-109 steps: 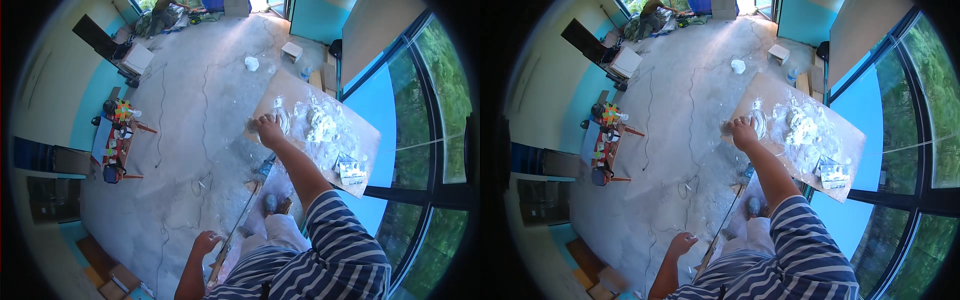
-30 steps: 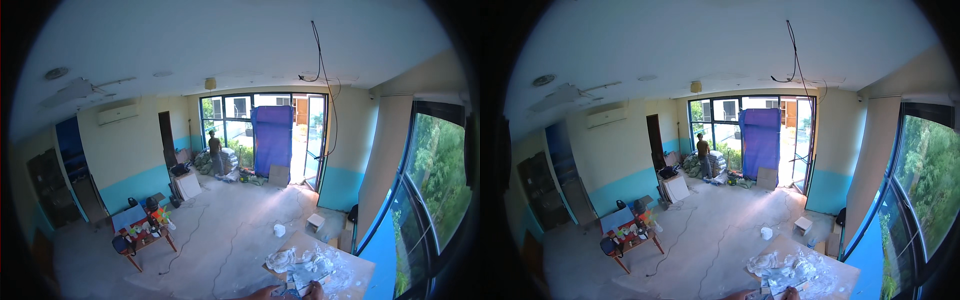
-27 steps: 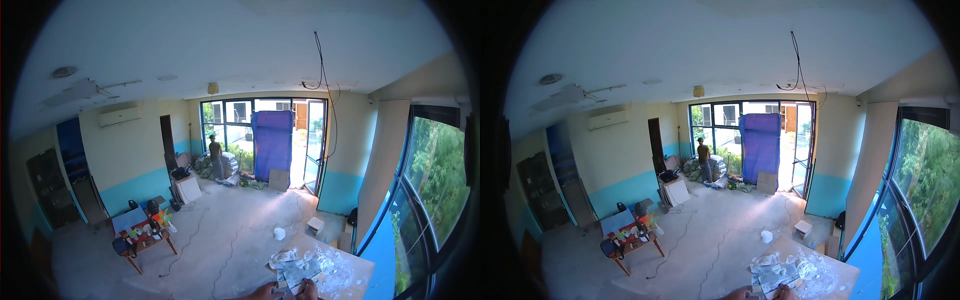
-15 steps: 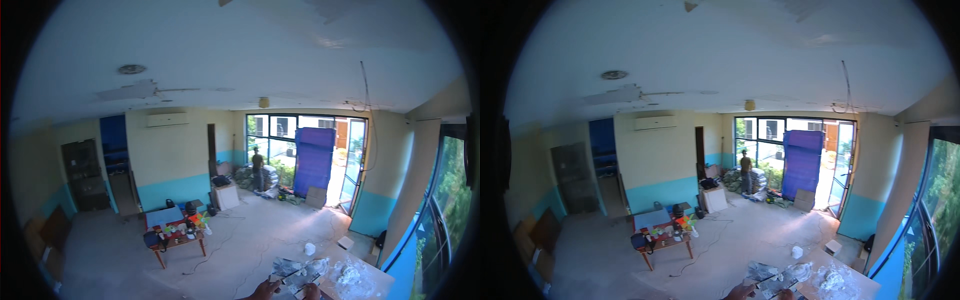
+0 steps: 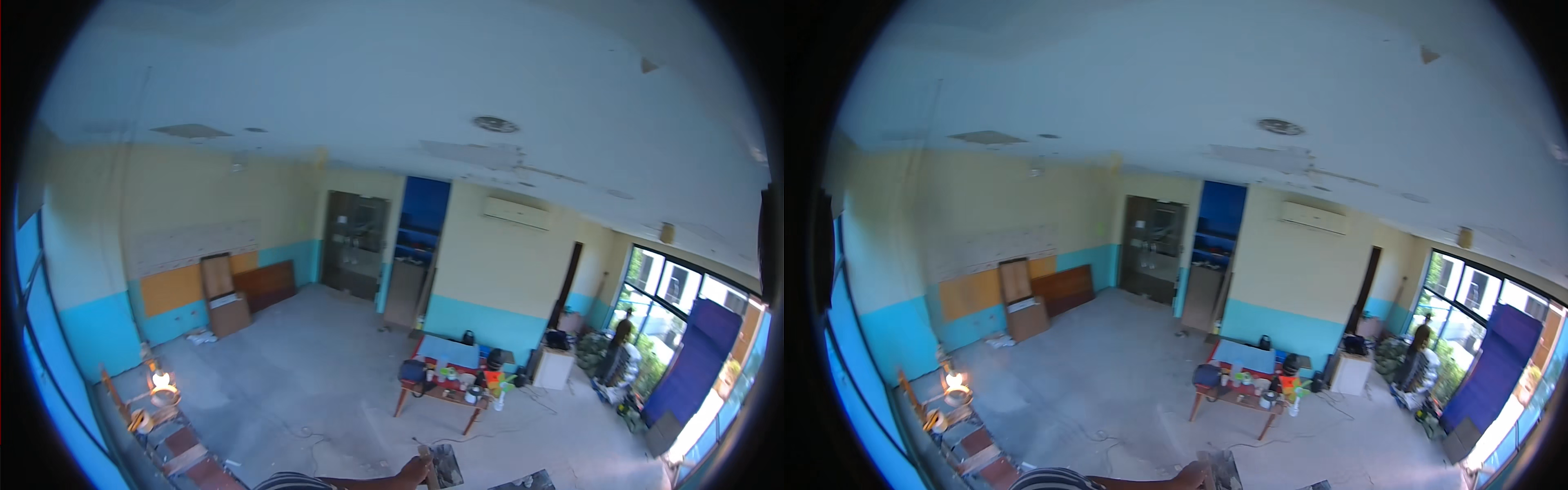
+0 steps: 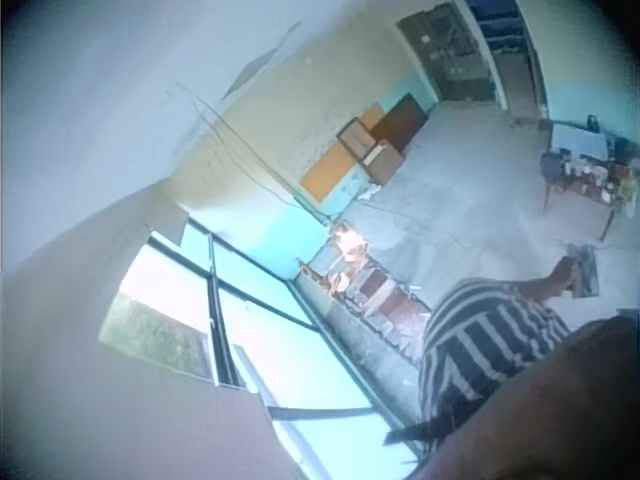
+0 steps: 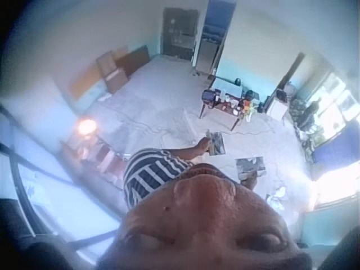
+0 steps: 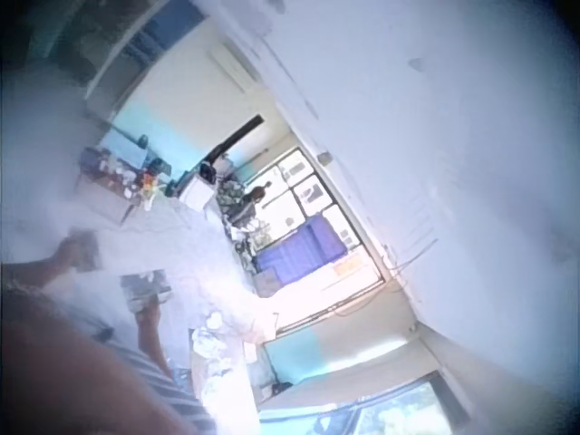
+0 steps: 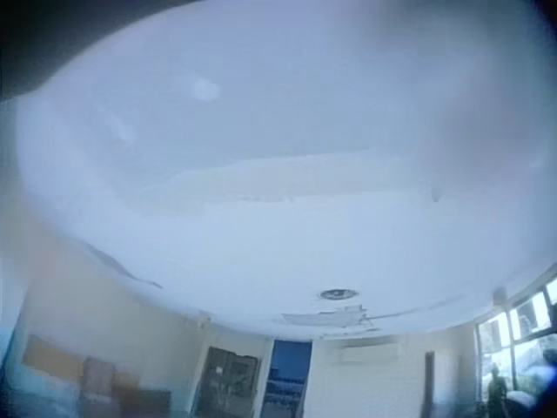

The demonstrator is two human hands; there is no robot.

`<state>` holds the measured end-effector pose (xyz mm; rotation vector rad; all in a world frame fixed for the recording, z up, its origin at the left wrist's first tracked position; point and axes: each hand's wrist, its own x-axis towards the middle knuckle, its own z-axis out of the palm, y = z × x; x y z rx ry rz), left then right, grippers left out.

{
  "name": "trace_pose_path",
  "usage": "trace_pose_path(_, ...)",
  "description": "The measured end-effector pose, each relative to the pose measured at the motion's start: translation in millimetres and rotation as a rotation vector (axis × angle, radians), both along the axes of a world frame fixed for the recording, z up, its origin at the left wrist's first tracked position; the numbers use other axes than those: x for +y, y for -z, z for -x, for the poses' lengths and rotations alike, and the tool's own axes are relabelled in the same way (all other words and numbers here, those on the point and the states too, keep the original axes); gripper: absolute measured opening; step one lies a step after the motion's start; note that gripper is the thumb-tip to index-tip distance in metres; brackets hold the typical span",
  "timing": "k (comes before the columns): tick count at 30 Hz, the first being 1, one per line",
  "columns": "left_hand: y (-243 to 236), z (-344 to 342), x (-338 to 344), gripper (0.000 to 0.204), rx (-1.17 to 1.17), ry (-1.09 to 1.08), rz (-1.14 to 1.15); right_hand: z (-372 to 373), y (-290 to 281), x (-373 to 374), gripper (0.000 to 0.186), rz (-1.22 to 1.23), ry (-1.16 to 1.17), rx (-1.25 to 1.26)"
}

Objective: The person scoops plaster compound from a wooden board using putty knives and applies it across the ceiling, smoothing it out with the blades.

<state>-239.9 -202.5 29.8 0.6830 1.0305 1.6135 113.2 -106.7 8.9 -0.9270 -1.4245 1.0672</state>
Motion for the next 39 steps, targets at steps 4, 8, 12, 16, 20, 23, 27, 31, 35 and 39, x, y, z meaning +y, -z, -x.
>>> trace_pose_path(4,45,52,-23,0.040,-0.101,-0.426,0.292,58,-36,9,0.046,0.654,-0.124,0.546)
trace_pose_path(8,81,81,-61,0.050,-0.086,-0.602,0.371,83,27,53,0.038,-0.360,-0.284,-0.258)
trace_pose_path(12,78,85,-103,0.054,0.023,-0.756,0.575,117,21,52,0.037,-0.352,-0.443,-0.284)
trace_pose_path(16,96,94,-126,0.058,-0.015,-0.800,0.631,131,29,50,0.042,-0.107,-0.536,-0.199)
trace_pose_path(20,83,87,-141,0.060,-0.005,-0.741,0.558,149,31,49,0.049,0.449,-0.530,0.021)
trace_pose_path(23,64,79,-148,0.057,-0.042,-0.780,0.539,167,1,34,0.050,0.623,-0.533,0.126)
trace_pose_path(27,85,90,-153,0.057,0.045,-0.733,0.619,166,-37,7,0.052,0.747,-0.517,0.242)
trace_pose_path(31,11,62,-163,0.057,0.181,-0.728,0.736,148,-60,-17,0.053,0.826,-0.451,0.364)
trace_pose_path(35,34,93,-134,0.051,0.481,-0.453,0.825,121,-48,-26,0.053,0.838,-0.266,0.563)
trace_pose_path(39,27,99,-75,0.047,0.459,-0.323,0.689,86,-31,-24,0.052,0.731,-0.257,0.811)
